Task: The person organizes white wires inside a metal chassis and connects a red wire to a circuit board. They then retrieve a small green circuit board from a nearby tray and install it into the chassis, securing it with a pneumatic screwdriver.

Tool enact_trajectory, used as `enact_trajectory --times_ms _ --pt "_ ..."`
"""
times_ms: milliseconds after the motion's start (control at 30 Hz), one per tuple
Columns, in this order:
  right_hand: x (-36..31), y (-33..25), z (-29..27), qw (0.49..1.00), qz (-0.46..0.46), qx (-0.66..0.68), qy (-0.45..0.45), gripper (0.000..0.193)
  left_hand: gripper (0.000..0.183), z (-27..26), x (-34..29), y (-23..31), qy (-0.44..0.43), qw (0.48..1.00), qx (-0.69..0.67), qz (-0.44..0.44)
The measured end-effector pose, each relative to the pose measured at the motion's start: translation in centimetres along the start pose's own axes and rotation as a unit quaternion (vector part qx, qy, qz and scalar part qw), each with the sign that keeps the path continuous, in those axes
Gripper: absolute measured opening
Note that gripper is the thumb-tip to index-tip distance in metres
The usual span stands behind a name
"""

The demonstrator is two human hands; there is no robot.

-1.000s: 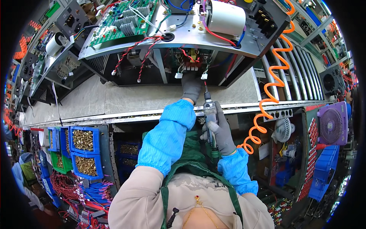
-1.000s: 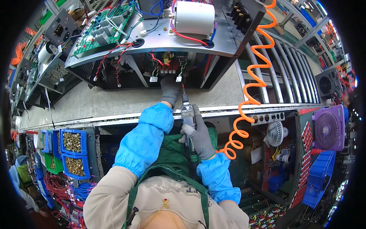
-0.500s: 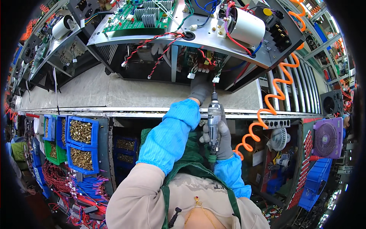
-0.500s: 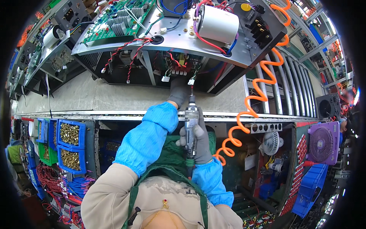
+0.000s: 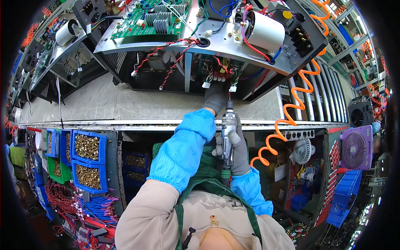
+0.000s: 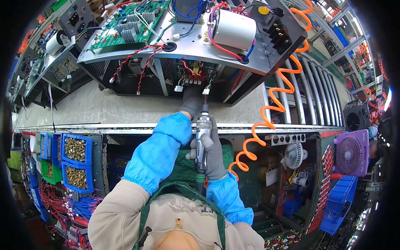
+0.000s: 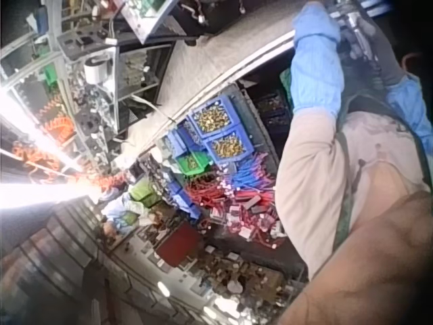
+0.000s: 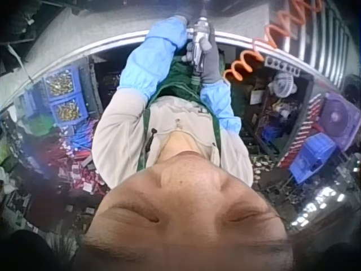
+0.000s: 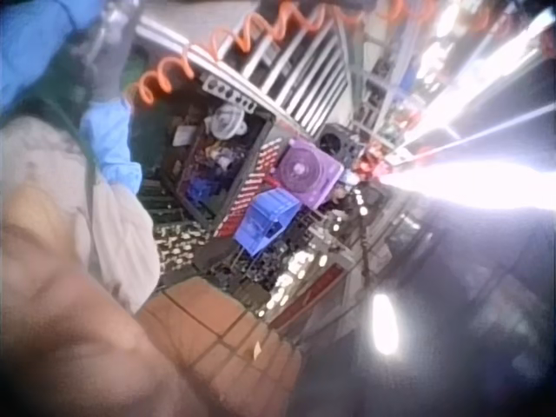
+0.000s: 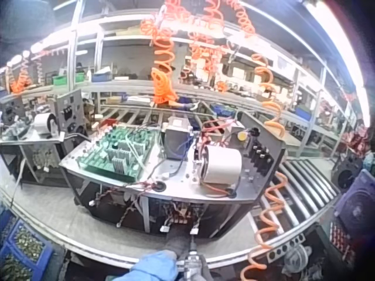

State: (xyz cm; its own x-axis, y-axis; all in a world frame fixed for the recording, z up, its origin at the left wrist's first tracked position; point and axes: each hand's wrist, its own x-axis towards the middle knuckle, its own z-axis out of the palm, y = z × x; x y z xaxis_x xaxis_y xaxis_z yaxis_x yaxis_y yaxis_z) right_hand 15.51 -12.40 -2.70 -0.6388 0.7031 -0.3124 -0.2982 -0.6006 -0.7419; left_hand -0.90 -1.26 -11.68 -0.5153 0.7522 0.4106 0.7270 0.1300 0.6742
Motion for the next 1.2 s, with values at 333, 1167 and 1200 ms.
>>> enact_trajectory --times_ms 333,1167,1200 --pt "-3.1 -0.9 -2.6 0.996 0.004 -0.09 -0.013 0.093 0.021 -2.6 -1.5 -1.1 -0.1 0.986 -0.126 0.037" --pt "-5.5 -2.4 -5.6 0.993 0.069 -0.085 -0.035 0.097 0.028 -7.7 -0.5 3.4 -0.28 0.826 -0.405 -0.274" --pt "-5.5 -2.2 -5.8 0.995 0.069 -0.05 -0.047 0.098 0.028 -7.7 -0.4 3.4 -0.298 0.806 -0.419 -0.293"
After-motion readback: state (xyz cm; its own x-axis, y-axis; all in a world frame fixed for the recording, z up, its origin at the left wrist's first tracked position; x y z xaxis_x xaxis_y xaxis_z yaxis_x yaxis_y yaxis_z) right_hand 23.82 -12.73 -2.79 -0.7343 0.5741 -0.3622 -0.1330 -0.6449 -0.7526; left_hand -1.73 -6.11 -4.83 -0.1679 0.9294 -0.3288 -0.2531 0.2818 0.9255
